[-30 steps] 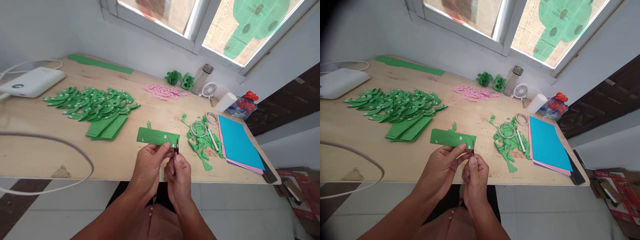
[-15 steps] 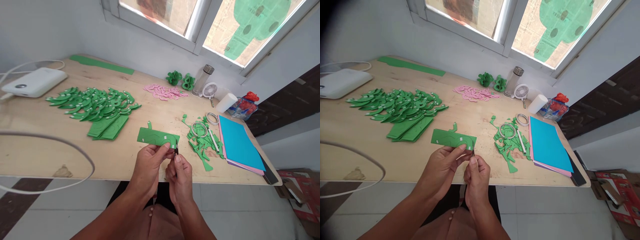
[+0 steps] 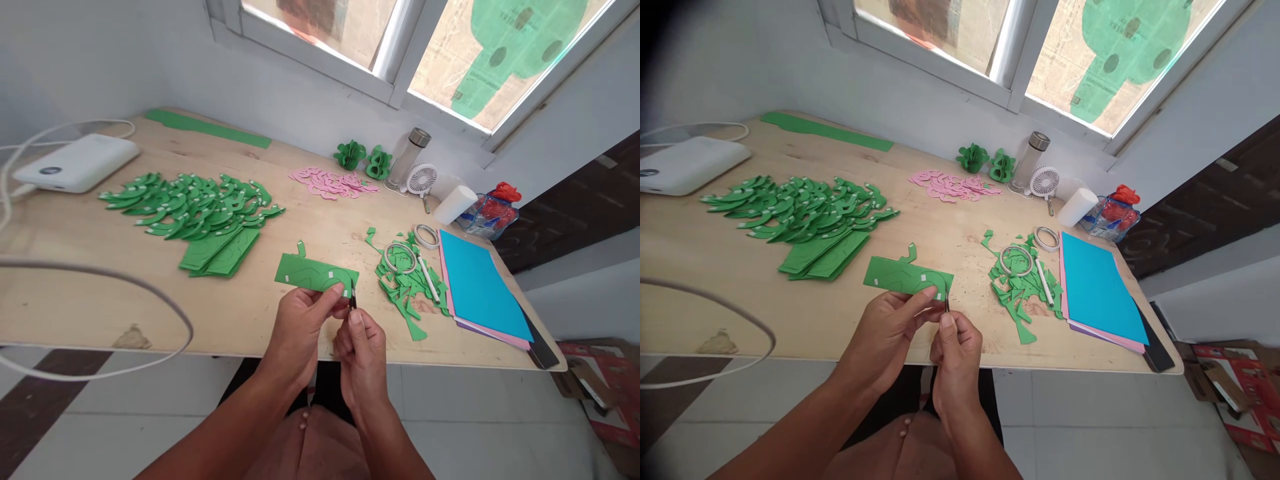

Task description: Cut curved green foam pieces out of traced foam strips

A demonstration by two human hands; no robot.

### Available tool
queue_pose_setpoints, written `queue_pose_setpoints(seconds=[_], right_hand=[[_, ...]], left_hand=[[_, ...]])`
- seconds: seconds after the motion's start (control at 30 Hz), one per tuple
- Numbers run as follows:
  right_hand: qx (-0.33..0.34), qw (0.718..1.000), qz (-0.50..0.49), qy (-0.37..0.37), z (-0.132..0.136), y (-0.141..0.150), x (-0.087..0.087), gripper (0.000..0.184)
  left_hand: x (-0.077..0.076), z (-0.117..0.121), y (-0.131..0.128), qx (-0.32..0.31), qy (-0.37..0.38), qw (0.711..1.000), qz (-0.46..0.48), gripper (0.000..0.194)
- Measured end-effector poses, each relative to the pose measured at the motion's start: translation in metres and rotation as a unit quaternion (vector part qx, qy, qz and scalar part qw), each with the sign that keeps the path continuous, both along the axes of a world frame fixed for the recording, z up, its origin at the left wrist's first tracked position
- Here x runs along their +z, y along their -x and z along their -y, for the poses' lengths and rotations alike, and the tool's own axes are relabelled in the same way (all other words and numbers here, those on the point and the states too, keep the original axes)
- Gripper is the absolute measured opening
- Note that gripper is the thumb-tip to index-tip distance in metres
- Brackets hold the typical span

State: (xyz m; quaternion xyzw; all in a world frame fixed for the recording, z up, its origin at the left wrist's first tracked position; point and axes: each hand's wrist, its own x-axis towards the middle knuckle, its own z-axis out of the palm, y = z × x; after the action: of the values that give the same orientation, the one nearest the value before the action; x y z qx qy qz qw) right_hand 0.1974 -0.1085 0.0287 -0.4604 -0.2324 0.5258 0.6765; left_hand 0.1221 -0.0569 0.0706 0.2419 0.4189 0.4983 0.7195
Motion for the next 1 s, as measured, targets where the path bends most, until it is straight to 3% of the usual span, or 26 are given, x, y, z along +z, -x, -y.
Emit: queue_pose_setpoints(seconds=[1.0], right_hand=[[-0.003, 0.998, 0.047, 0.033, 0.0054, 0.0006, 0.0051, 0.039]], left_hand=[[0.0043, 0.0045, 0.0013, -0.016, -0.017, 0.999, -0.031, 0.022]])
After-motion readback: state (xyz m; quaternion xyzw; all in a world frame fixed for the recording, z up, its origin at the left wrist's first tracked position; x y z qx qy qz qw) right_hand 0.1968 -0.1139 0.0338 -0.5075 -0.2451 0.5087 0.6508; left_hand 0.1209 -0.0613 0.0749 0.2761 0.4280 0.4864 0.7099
